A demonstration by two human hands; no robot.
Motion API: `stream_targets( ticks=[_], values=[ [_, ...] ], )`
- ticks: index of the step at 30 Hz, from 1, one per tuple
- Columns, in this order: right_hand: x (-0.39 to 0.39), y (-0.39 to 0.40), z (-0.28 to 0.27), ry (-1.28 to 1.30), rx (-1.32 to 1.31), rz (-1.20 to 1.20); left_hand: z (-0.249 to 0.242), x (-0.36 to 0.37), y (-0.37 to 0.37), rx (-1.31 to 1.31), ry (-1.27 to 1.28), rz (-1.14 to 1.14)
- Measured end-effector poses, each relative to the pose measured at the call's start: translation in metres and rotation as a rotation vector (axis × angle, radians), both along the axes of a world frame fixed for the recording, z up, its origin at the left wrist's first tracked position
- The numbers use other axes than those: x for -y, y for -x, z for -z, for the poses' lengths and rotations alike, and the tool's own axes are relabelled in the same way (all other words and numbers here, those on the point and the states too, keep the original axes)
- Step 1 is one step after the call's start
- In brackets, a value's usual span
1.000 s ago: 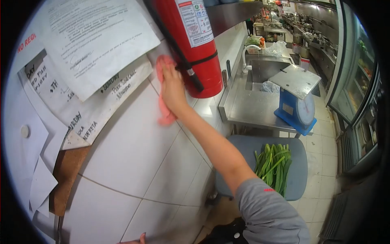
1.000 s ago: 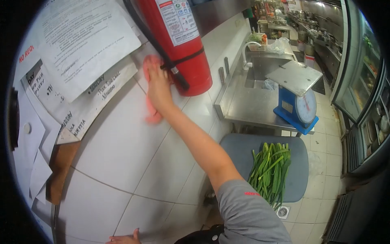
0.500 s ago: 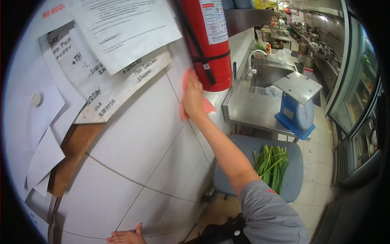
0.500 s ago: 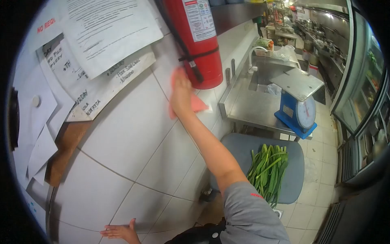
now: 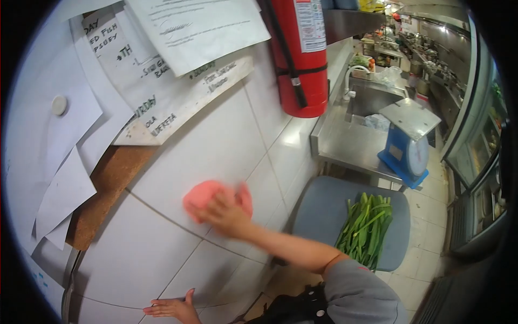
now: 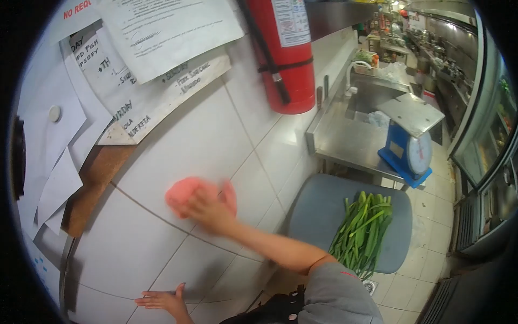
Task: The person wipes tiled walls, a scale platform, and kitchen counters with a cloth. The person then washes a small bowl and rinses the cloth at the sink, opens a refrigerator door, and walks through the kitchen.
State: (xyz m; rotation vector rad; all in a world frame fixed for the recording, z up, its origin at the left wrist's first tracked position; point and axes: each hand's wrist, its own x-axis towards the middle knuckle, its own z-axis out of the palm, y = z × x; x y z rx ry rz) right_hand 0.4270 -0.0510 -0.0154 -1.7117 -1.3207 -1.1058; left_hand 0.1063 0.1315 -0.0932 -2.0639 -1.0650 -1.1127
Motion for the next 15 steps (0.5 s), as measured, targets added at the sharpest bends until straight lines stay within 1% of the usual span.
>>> stream_targets(
  ticks=[1,2,3,4,5,7,9,11,13,15],
  values=[
    [0.017,-0.027,-0.009,-0.011,0.073,-0.043,-0.006,0.01,-0.003,-0.015,0.072,0.002],
    [0.014,-0.063,0.007,-0.108,-0.035,0.189,-0.009,0.014,-0.006,-0.024,0.151,0.006],
    [0.023,-0.093,0.016,-0.356,-0.484,0.139,-0.01,0.012,-0.006,-0.023,0.155,-0.003],
    [0.021,-0.151,0.047,-0.824,-1.034,-0.249,-0.009,0.011,-0.005,-0.022,0.139,0.021],
    [0.048,-0.149,0.024,-0.863,-1.137,-0.111,-0.007,0.01,-0.003,-0.021,0.123,0.043],
    [0.044,-0.145,0.057,-0.762,-1.182,0.14,-0.005,0.009,0.002,-0.033,0.132,0.017],
    [0.022,-0.148,0.107,-0.634,-1.087,0.249,-0.004,0.006,-0.006,-0.018,0.135,0.025],
    [0.013,-0.121,0.107,-0.545,-0.842,0.24,-0.008,0.01,-0.005,-0.019,0.096,0.045],
    [-0.006,-0.075,0.108,-0.456,-0.64,0.217,-0.004,0.009,-0.001,-0.028,0.106,0.038],
    [-0.015,-0.041,0.096,-0.372,-0.426,0.187,-0.006,0.005,-0.003,-0.022,0.111,0.032]
  ],
)
